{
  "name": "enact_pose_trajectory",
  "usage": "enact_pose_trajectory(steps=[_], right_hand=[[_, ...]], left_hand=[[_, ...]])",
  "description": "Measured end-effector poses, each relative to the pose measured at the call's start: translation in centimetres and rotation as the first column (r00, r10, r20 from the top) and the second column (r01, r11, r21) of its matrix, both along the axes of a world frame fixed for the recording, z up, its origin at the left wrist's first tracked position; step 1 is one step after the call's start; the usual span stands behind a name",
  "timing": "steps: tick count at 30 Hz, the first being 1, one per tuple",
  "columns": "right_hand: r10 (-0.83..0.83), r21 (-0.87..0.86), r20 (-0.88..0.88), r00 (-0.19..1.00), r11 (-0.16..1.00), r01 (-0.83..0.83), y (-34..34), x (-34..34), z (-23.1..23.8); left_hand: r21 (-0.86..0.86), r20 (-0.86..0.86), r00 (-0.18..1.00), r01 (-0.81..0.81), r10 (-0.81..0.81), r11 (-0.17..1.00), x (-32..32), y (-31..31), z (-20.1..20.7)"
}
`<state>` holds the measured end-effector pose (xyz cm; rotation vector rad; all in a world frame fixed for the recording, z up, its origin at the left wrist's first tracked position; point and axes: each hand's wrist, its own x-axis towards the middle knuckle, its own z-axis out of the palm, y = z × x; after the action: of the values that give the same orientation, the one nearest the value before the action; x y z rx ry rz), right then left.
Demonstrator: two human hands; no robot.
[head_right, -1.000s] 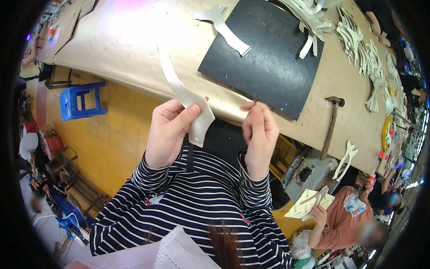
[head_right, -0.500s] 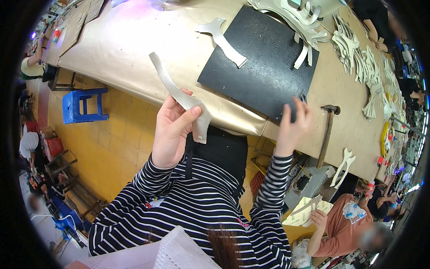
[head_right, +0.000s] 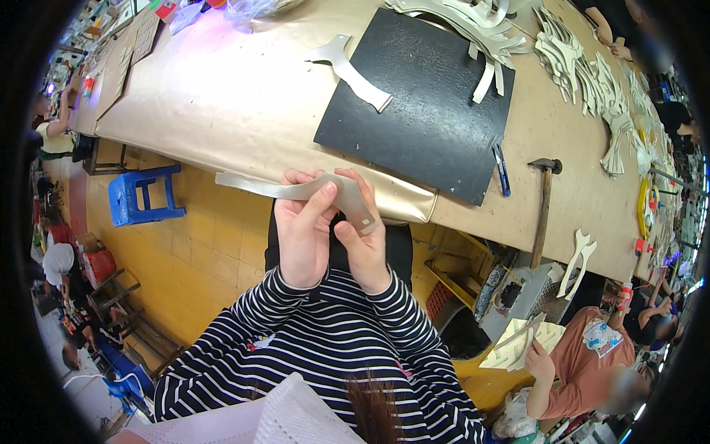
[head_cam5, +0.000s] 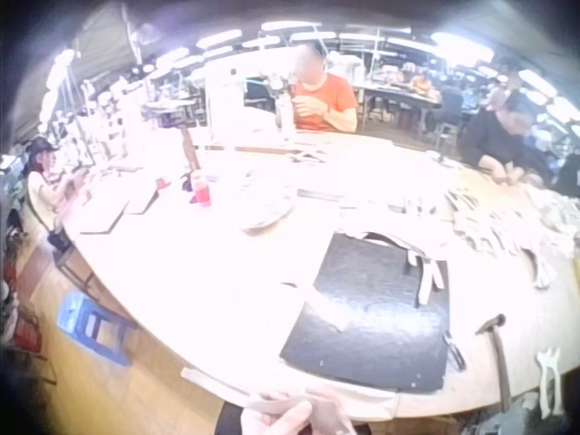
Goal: The person repeatedly files the edges of white plastic pieces on a black mat, then taps them with a hammer. The person handles multiple pieces one at a time, filing and tapping each before setting it aside.
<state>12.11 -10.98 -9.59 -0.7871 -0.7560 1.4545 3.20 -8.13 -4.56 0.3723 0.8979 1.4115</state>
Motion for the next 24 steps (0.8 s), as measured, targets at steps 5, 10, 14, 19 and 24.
enact_pose_trajectory(steps=[5, 10, 14, 19, 24], right_hand=[[-0.151, -0.012, -0.043, 0.988, 0.989, 0.15, 1.1, 0.7, 1.3], [-0.199, 0.043, -0.088, 0.976, 0.978, 0.203, 2.1, 3.4, 1.5], [-0.271, -0.002, 0.161, 0.949, 0.962, 0.274, 4.5, 8.3, 2.7], [0.084, -0.229, 0.616, 0.783, 0.97, 0.076, 9.5, 12.8, 2.9], [0.143, -0.153, 0.779, 0.611, 0.988, -0.036, 14.1, 12.4, 0.4]], left_hand=[[0.15, 0.029, 0.999, 0.024, -0.028, 0.988, 1.2, -0.8, -0.8], [0.309, -0.215, 0.951, 0.281, -0.221, 0.909, 0.6, 0.4, -1.6], [0.373, -0.821, 0.56, 0.674, -0.112, 0.638, -2.6, 4.8, -2.7], [0.258, -0.944, 0.329, 0.657, 0.039, 0.708, -4.9, 11.5, -4.7], [0.264, -0.964, 0.168, 0.689, 0.205, 0.675, -3.1, 15.9, -6.7]])
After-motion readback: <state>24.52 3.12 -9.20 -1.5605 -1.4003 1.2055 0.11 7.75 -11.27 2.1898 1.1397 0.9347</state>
